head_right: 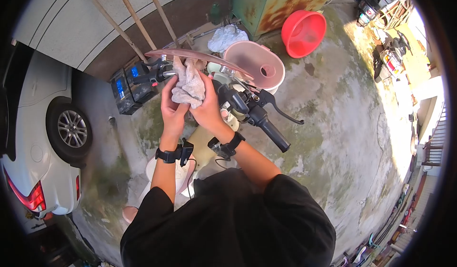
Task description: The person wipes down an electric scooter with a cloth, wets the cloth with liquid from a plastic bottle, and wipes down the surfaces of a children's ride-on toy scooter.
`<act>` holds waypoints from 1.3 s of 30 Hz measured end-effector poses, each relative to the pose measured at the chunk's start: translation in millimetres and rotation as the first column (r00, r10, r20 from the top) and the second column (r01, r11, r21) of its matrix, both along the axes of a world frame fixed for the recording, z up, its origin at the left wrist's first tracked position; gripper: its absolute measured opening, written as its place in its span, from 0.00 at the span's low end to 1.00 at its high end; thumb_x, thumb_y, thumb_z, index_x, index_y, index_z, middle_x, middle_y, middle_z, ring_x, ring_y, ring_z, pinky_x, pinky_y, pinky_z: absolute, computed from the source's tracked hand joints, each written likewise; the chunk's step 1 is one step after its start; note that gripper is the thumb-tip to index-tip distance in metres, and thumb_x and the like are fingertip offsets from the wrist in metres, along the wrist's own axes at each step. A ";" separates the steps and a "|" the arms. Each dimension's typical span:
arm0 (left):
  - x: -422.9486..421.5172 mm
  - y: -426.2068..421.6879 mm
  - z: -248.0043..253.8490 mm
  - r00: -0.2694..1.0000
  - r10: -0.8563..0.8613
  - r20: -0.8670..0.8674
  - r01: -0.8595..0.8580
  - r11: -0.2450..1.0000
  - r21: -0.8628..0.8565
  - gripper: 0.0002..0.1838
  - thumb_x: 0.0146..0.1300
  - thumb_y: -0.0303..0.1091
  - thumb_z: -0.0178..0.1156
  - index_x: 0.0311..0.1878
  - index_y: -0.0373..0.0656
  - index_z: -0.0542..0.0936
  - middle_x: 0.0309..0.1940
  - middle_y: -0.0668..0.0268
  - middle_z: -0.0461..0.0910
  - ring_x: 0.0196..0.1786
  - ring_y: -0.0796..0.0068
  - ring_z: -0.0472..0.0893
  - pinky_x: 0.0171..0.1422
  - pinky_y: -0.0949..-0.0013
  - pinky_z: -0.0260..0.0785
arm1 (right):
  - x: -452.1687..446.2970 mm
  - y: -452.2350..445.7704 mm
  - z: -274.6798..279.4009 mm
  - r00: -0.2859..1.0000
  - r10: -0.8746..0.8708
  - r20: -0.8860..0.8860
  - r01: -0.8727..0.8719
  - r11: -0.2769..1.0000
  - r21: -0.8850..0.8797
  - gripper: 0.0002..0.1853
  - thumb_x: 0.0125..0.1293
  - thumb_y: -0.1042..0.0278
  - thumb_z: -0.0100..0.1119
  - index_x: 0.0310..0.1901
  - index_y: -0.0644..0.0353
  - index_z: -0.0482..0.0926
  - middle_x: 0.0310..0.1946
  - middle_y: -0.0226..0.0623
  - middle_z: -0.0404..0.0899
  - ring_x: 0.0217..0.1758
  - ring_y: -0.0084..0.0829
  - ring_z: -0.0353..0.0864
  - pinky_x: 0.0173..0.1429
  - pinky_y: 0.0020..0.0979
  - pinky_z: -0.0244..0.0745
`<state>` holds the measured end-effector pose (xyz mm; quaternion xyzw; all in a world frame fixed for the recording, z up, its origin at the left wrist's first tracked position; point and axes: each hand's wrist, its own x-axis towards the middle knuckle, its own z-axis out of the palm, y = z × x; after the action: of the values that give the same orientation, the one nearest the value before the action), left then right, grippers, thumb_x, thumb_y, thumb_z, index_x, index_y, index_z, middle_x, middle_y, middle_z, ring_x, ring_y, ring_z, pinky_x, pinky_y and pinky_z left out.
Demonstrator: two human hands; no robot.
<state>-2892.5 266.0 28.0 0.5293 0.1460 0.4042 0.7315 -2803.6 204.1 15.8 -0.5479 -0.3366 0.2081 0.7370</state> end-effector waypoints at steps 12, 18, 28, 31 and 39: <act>15.7 87.1 -23.1 0.948 0.226 -0.225 -0.248 0.966 -0.076 0.18 0.67 0.23 0.62 0.58 0.33 0.72 0.45 0.60 0.83 0.46 0.78 0.82 0.48 0.73 0.75 | 13.1 101.8 -10.3 0.956 -0.140 0.260 0.166 0.983 -0.081 0.31 0.57 0.88 0.58 0.65 0.62 0.68 0.53 0.41 0.80 0.56 0.29 0.80 0.60 0.32 0.76; 24.6 69.5 -5.6 0.970 0.193 -0.149 -0.181 0.979 0.091 0.21 0.61 0.18 0.66 0.57 0.33 0.74 0.45 0.59 0.85 0.46 0.77 0.84 0.51 0.72 0.77 | 2.2 79.7 -2.6 0.976 -0.215 0.020 0.215 0.976 0.036 0.29 0.58 0.86 0.60 0.63 0.63 0.68 0.55 0.41 0.77 0.57 0.31 0.80 0.62 0.33 0.74; 51.6 61.9 -12.9 0.953 0.125 -0.275 -0.043 0.957 0.288 0.17 0.58 0.26 0.70 0.49 0.34 0.78 0.32 0.56 0.87 0.34 0.75 0.86 0.41 0.70 0.77 | -0.3 66.1 -30.4 0.872 -0.488 -0.050 0.490 0.870 0.058 0.28 0.70 0.79 0.59 0.67 0.63 0.59 0.57 0.39 0.75 0.59 0.30 0.78 0.63 0.31 0.74; 47.9 79.4 -29.7 0.913 0.184 -0.364 -0.081 0.956 0.282 0.16 0.61 0.29 0.68 0.49 0.33 0.78 0.33 0.55 0.87 0.34 0.72 0.87 0.40 0.66 0.77 | 6.9 83.0 -50.8 0.923 -0.384 -0.017 0.384 0.923 -0.025 0.28 0.70 0.78 0.59 0.68 0.64 0.60 0.57 0.42 0.77 0.60 0.30 0.78 0.64 0.32 0.74; -9.8 102.7 -62.5 0.873 0.279 -0.400 -0.193 0.951 0.243 0.32 0.62 0.34 0.66 0.67 0.33 0.70 0.58 0.44 0.79 0.54 0.51 0.84 0.58 0.60 0.76 | -10.6 97.0 -63.4 0.899 -0.141 0.414 0.251 0.941 -0.226 0.35 0.58 0.80 0.63 0.69 0.64 0.65 0.64 0.53 0.71 0.69 0.52 0.72 0.70 0.42 0.69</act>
<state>-2902.3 368.6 -34.4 0.6525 0.3270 0.3764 0.5707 -2814.2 301.1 -47.6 -0.7062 -0.3877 0.0628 0.5892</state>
